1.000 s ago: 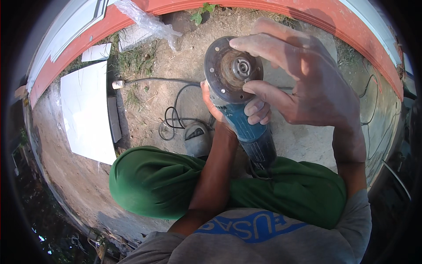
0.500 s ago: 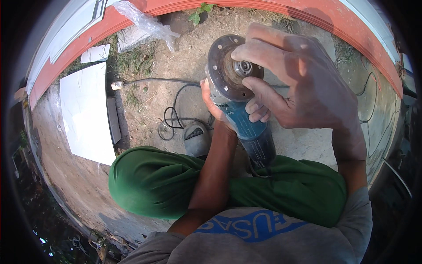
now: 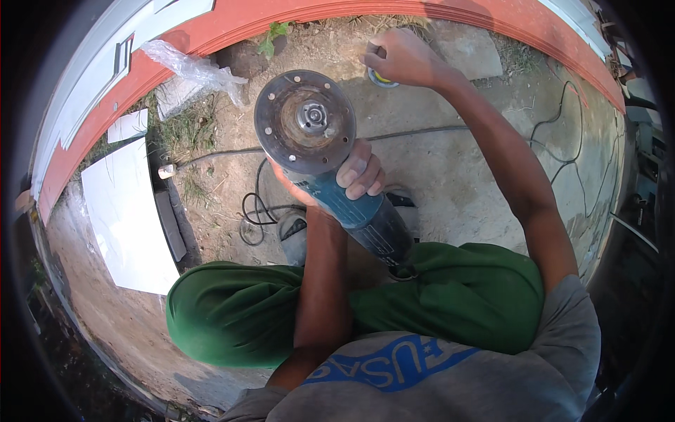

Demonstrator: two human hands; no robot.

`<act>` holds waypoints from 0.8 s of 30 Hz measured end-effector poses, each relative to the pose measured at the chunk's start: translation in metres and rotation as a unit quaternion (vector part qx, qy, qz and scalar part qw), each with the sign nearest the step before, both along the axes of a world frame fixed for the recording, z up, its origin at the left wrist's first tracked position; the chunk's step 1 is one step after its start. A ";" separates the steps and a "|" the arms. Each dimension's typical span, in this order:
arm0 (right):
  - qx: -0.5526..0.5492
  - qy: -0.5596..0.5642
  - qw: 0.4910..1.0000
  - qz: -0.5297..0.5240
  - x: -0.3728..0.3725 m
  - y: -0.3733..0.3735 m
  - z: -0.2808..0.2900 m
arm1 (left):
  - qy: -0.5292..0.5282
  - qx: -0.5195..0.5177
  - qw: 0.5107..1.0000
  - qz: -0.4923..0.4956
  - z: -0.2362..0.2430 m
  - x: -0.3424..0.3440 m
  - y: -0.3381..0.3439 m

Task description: The person picks up a circular cutting blade and attaches it to an angle grinder, then uses the tool to cut a ceramic tile on the ground.

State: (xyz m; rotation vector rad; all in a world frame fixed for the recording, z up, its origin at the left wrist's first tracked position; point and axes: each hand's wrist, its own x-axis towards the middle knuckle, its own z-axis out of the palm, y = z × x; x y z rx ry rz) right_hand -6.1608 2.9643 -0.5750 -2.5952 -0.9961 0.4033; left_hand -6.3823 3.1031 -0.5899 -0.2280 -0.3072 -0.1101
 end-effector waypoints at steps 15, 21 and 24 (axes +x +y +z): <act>-0.131 -0.009 0.987 -0.098 -0.001 -0.051 -0.136 | 0.029 0.049 0.998 -0.003 0.019 0.001 -0.008; -0.114 0.010 0.990 -0.083 0.006 -0.065 -0.125 | 0.021 0.053 0.998 -0.013 0.021 0.005 -0.018; -0.136 0.006 0.987 -0.086 0.011 -0.059 -0.124 | 0.013 0.057 0.998 -0.009 0.021 0.002 -0.015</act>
